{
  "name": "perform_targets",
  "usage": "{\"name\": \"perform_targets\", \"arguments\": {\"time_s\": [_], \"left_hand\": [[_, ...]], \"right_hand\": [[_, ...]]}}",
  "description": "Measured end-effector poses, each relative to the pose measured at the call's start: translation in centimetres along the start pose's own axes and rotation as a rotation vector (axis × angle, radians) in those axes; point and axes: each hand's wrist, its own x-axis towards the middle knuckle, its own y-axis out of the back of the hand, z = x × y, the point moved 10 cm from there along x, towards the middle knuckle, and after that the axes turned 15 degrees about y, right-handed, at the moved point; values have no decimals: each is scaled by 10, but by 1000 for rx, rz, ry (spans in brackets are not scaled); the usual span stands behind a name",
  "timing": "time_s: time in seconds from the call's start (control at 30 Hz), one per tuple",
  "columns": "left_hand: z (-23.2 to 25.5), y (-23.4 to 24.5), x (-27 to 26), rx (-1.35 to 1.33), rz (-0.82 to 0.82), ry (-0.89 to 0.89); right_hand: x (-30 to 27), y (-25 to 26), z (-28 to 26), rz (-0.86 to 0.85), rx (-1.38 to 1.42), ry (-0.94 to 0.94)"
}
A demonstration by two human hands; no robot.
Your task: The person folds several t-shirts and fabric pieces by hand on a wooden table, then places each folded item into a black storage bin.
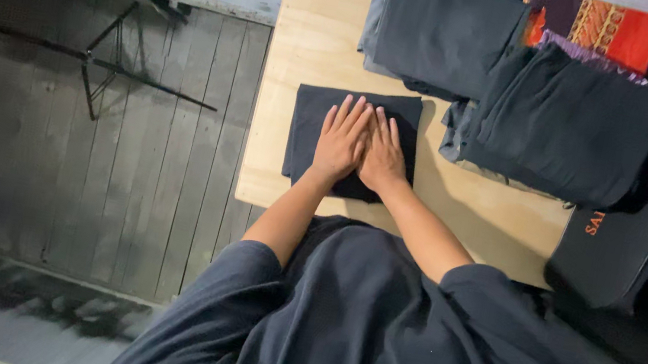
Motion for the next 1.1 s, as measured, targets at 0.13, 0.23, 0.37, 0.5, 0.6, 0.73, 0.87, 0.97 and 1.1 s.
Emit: {"name": "perform_targets", "arguments": {"time_s": [0.13, 0.23, 0.37, 0.5, 0.6, 0.73, 0.87, 0.97, 1.1], "left_hand": [[-15, -16, 10, 38, -58, -14], [-32, -18, 12, 120, -78, 27], [-45, -12, 17, 173, -13, 105], [-61, -3, 19, 184, 76, 251], [-82, 2, 21, 223, 143, 414], [-101, 17, 24, 170, 267, 567], [-139, -1, 27, -139, 137, 830], [-169, -21, 37, -421, 112, 848], [-186, -58, 33, -773, -374, 832]], "right_hand": [[14, -8, 5, -138, -62, 91], [16, -10, 12, -199, 49, 34], [10, -2, 38, -75, 72, -117], [-9, -8, 72, -75, 55, -279], [-27, -11, 94, -5, 60, -415], [-39, -11, 105, 190, 124, -513], [-60, -43, 123, 272, 532, -888], [-64, -48, 132, 409, 653, -1015], [-62, -72, 132, 179, 1002, -1083]]}}
